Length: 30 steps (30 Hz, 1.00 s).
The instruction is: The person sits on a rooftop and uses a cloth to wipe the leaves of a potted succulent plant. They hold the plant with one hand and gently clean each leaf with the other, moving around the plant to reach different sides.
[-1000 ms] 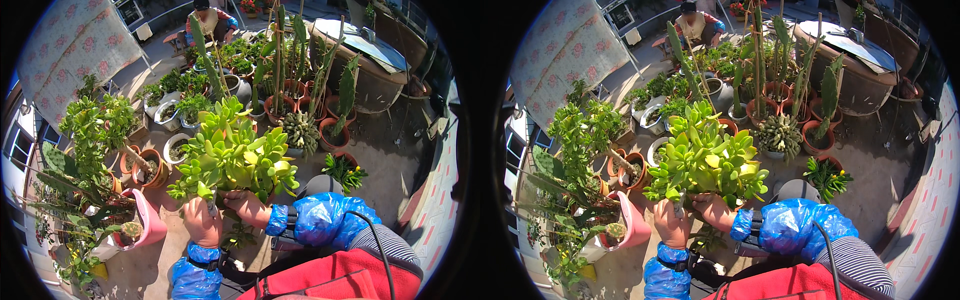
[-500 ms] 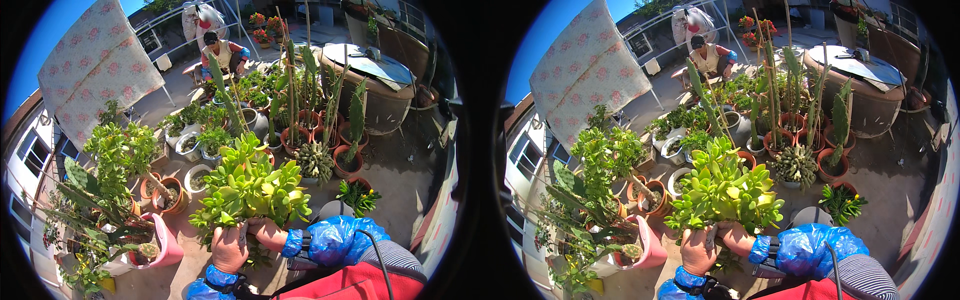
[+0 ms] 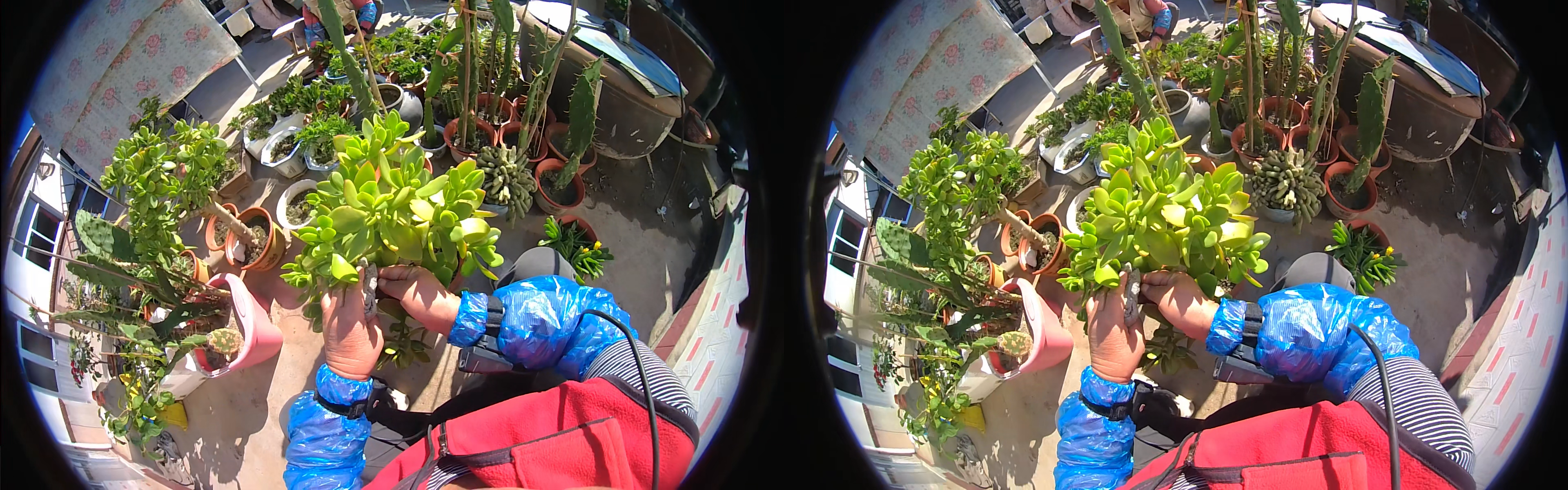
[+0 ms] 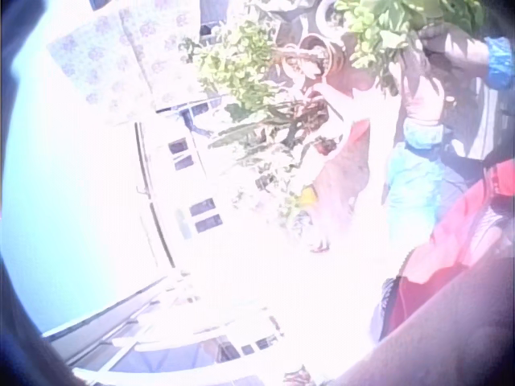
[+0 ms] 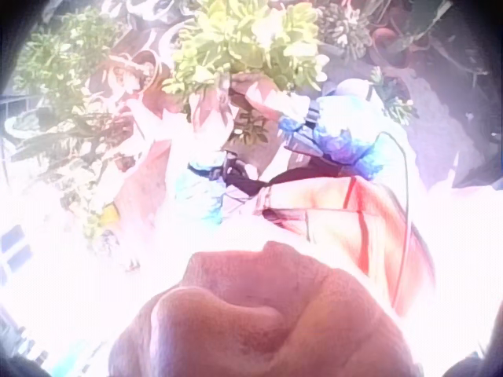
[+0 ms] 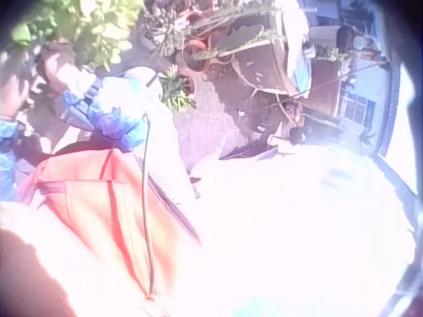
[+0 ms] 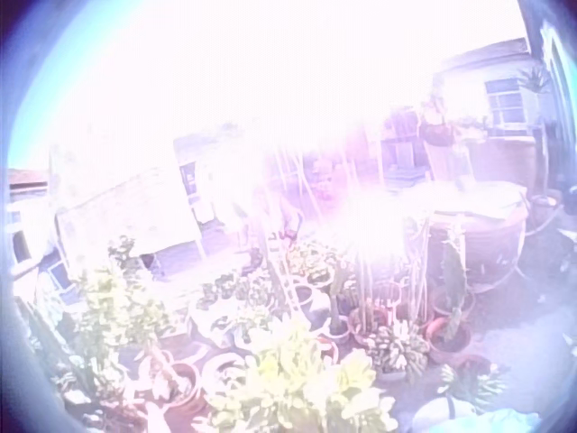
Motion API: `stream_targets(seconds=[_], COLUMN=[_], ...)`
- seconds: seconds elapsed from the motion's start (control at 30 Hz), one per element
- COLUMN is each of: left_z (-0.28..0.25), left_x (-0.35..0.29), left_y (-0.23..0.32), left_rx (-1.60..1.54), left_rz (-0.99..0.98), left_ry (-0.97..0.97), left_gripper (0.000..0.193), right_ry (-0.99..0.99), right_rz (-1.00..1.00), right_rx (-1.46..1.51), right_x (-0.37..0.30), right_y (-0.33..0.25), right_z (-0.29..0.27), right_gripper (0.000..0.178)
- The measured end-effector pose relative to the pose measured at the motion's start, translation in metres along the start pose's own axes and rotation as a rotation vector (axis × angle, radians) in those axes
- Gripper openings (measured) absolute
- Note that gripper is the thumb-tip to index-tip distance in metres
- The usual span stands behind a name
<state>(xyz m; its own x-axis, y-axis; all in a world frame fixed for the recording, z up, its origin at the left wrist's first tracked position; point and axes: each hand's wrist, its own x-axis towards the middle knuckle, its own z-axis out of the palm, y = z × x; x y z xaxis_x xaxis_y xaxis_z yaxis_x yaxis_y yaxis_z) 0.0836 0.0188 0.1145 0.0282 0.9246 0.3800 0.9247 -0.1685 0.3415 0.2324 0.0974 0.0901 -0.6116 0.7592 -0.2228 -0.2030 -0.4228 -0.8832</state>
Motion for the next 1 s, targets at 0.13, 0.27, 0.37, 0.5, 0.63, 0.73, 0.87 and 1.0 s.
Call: stream_targets(seconds=[0.13,0.27,0.37,0.5,0.63,0.73,0.87,1.0], left_z=[0.000,-0.002,-0.004,-0.007,-0.012,-0.013,-0.013,-0.014], left_x=[0.004,0.009,0.009,0.009,0.007,0.006,0.008,0.008], left_y=[-0.003,-0.001,0.000,0.004,0.009,0.013,0.014,0.014], left_rx=[-0.031,-0.052,-0.071,-0.067,-0.103,-0.108,-0.151,-0.153], left_rz=[-0.019,0.027,0.035,0.069,0.040,0.057,0.090,0.088], left_ry=[0.020,0.051,0.097,0.069,-0.013,-0.010,0.007,-0.004], left_gripper=[0.063,0.063,0.059,0.060,0.065,0.062,0.059,0.059], right_ry=[-0.002,-0.024,0.005,-0.117,-0.145,-0.095,-0.058,-0.031], right_rz=[0.053,0.014,0.052,-0.219,-0.230,-0.069,-0.042,0.015], right_rx=[-0.033,-0.111,-0.048,-0.425,-0.370,-0.183,0.008,-0.050], right_x=[-0.003,-0.004,-0.004,-0.004,-0.007,-0.009,-0.009,-0.005], right_y=[-0.011,-0.014,-0.009,-0.006,-0.004,-0.003,0.000,0.007], right_z=[0.004,0.004,0.002,-0.008,-0.012,-0.010,-0.010,-0.014], right_gripper=[0.037,0.035,0.034,0.032,0.035,0.037,0.029,0.027])
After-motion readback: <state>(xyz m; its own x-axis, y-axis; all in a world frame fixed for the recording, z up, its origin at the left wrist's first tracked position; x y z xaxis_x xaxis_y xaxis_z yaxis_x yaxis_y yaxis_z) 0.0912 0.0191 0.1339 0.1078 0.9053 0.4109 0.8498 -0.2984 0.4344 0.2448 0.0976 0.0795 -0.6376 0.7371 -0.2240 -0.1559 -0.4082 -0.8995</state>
